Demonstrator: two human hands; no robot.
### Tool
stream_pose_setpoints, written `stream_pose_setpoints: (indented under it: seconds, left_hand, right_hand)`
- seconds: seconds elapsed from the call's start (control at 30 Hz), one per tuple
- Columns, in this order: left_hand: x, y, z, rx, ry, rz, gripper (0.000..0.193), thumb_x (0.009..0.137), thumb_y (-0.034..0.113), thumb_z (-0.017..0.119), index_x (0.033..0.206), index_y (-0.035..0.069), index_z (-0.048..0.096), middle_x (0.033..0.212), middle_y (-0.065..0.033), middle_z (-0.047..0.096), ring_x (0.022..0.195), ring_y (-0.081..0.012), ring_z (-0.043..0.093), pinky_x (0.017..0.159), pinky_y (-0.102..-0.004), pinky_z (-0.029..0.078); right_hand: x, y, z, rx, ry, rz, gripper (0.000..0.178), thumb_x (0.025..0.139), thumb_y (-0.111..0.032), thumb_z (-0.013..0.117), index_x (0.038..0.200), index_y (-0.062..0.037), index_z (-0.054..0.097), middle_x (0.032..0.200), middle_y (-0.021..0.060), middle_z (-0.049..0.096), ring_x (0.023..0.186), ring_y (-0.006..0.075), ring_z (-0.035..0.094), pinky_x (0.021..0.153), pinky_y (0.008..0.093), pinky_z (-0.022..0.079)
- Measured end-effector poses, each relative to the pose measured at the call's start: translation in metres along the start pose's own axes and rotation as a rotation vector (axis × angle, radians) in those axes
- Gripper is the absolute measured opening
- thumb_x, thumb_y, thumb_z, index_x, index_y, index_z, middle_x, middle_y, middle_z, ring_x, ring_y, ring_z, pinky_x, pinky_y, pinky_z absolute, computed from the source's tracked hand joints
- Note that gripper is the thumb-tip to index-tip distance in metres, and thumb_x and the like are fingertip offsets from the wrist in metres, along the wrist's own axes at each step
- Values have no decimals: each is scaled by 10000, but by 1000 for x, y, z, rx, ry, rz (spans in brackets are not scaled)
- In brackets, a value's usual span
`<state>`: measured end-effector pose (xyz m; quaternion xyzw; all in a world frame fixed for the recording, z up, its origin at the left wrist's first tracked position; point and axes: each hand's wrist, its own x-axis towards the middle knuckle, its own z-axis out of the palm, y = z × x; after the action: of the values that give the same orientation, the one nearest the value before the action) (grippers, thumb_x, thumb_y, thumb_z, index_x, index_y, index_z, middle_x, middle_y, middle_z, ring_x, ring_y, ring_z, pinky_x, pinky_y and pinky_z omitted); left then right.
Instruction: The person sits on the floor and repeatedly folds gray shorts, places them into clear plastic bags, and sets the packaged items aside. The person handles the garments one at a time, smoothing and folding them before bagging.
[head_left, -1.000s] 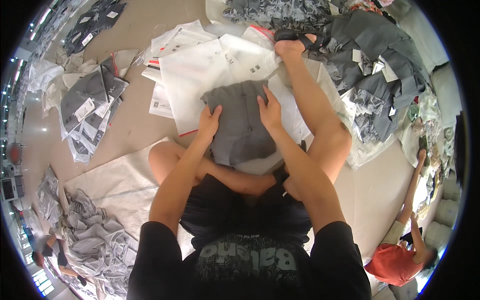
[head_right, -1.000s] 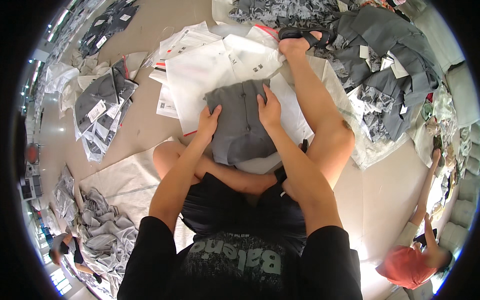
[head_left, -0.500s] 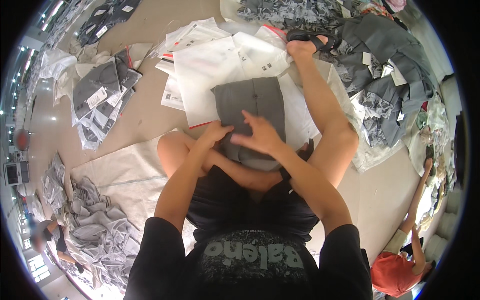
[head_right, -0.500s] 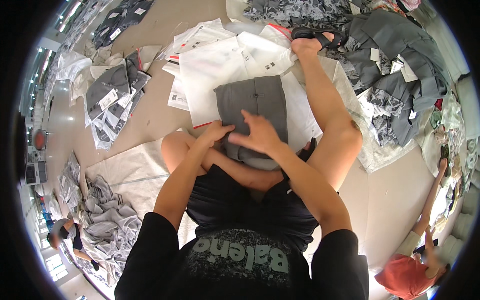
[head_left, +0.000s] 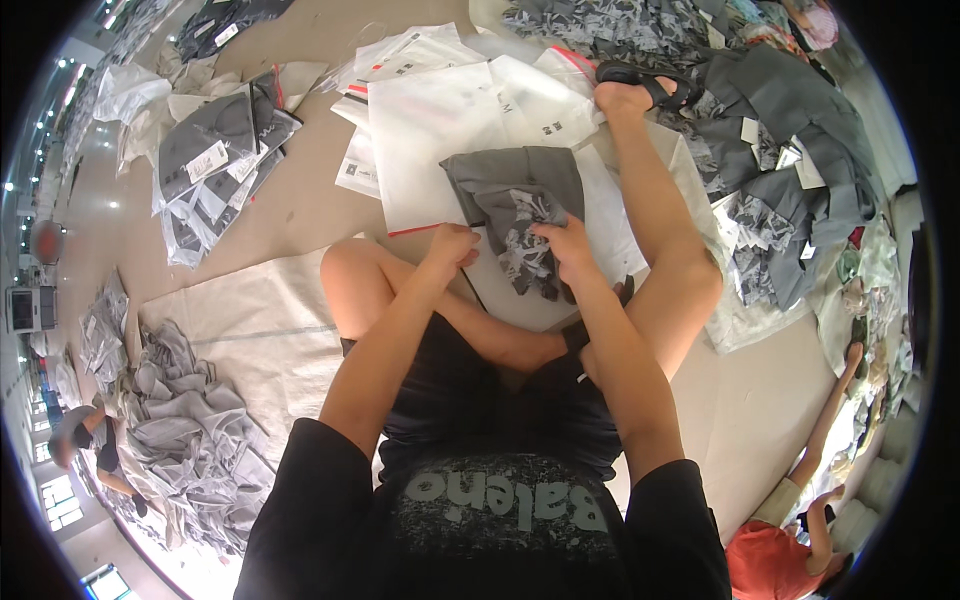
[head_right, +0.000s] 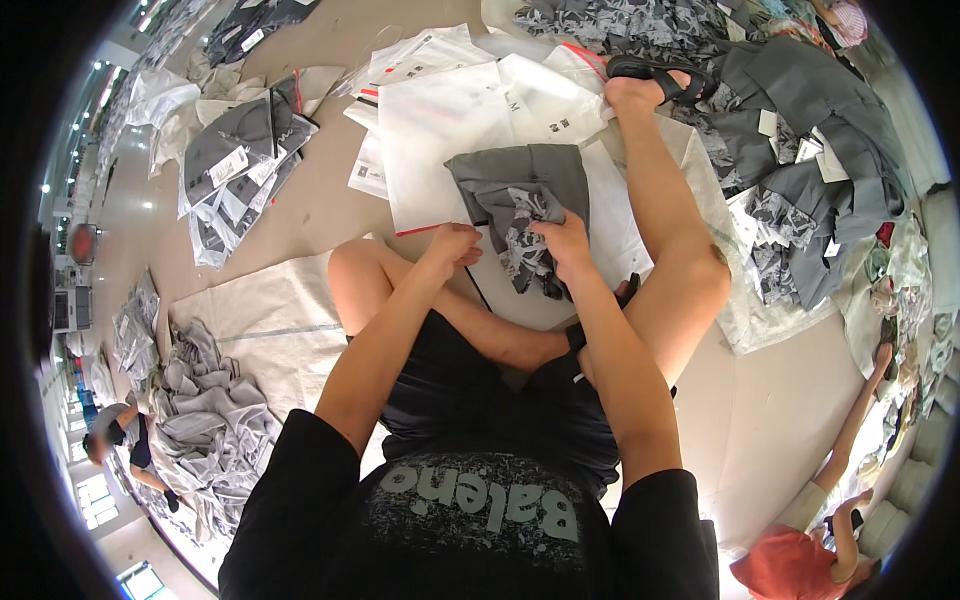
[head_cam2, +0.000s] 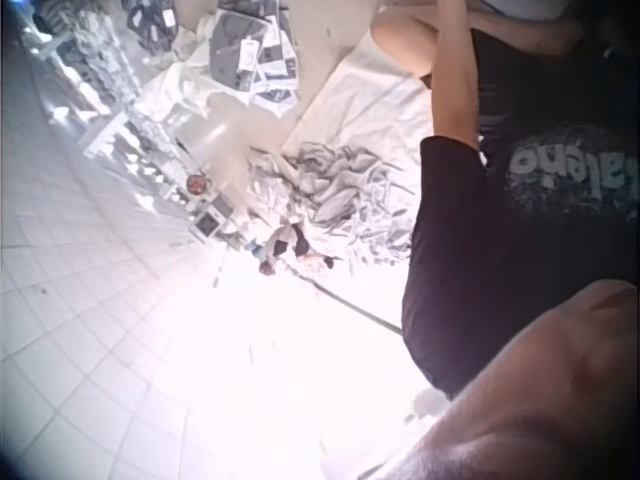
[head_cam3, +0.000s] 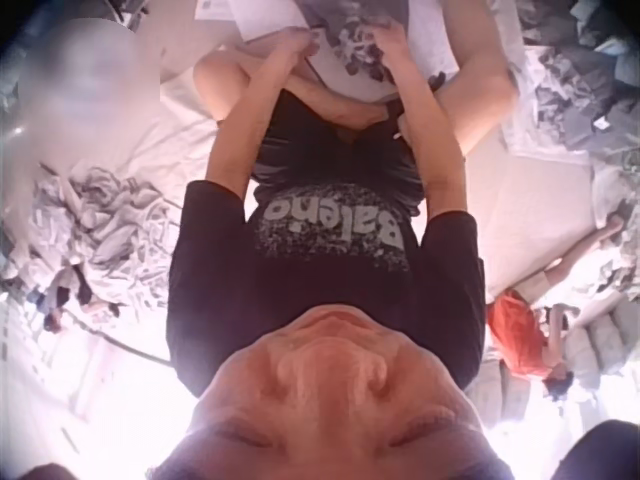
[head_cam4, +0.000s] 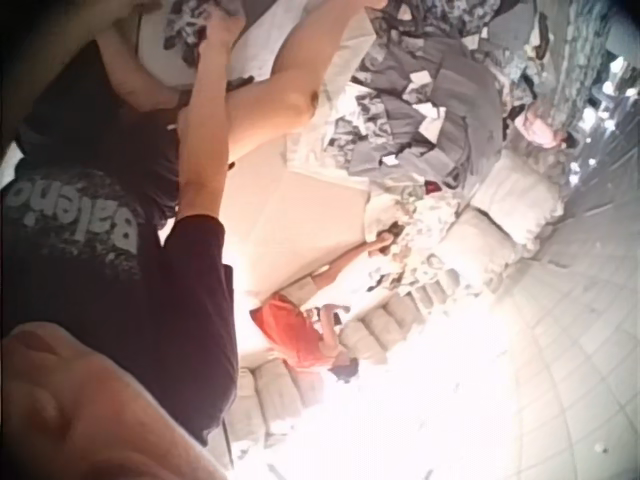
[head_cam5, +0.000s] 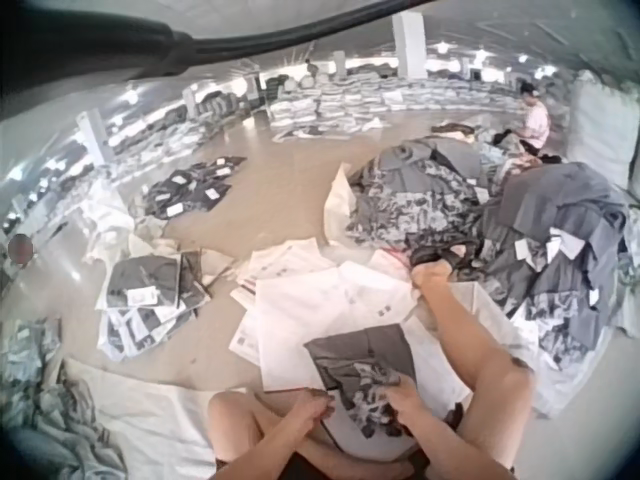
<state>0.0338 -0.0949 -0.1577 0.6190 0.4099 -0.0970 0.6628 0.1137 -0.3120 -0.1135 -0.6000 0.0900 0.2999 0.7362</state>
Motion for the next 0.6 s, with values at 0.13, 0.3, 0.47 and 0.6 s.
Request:
stream_pose_setpoints:
  seconds: [0.13, 0.3, 0.47, 0.6]
  left_hand:
    - [41, -51, 25, -296, 30, 3, 188, 878, -37, 576, 1042, -85, 656, 749, -162, 628, 558, -266, 630, 484, -370, 517]
    - [14, -50, 76, -290, 51, -52, 145, 915, -24, 575, 925, -41, 718, 811, -154, 726, 594, -268, 700, 493, -373, 543]
    - [26, -46, 92, -34, 33, -10, 145, 863, -4, 579, 859, -79, 703, 844, -224, 739, 555, -311, 699, 468, -412, 515]
    - [25, -53, 104, 251, 218, 125, 191, 901, 49, 583, 992, -66, 705, 939, -254, 744, 768, -374, 745, 674, -454, 585]
  right_hand:
    - [12, -7, -5, 99, -29, 57, 252, 844, 55, 727, 1093, 21, 720, 972, 105, 757, 847, 220, 731, 761, 378, 594]
    - [20, -34, -22, 126, 0, 139, 259, 838, 44, 742, 1096, 58, 718, 1003, 152, 763, 894, 272, 745, 816, 423, 612]
    - [40, -39, -35, 114, -91, 257, 281, 867, 2, 743, 1138, 70, 716, 1091, 172, 758, 942, 297, 742, 853, 443, 612]
    - [44, -33, -36, 101, -87, 276, 301, 868, -4, 744, 1159, 65, 712, 1100, 164, 758, 958, 301, 738, 862, 448, 608]
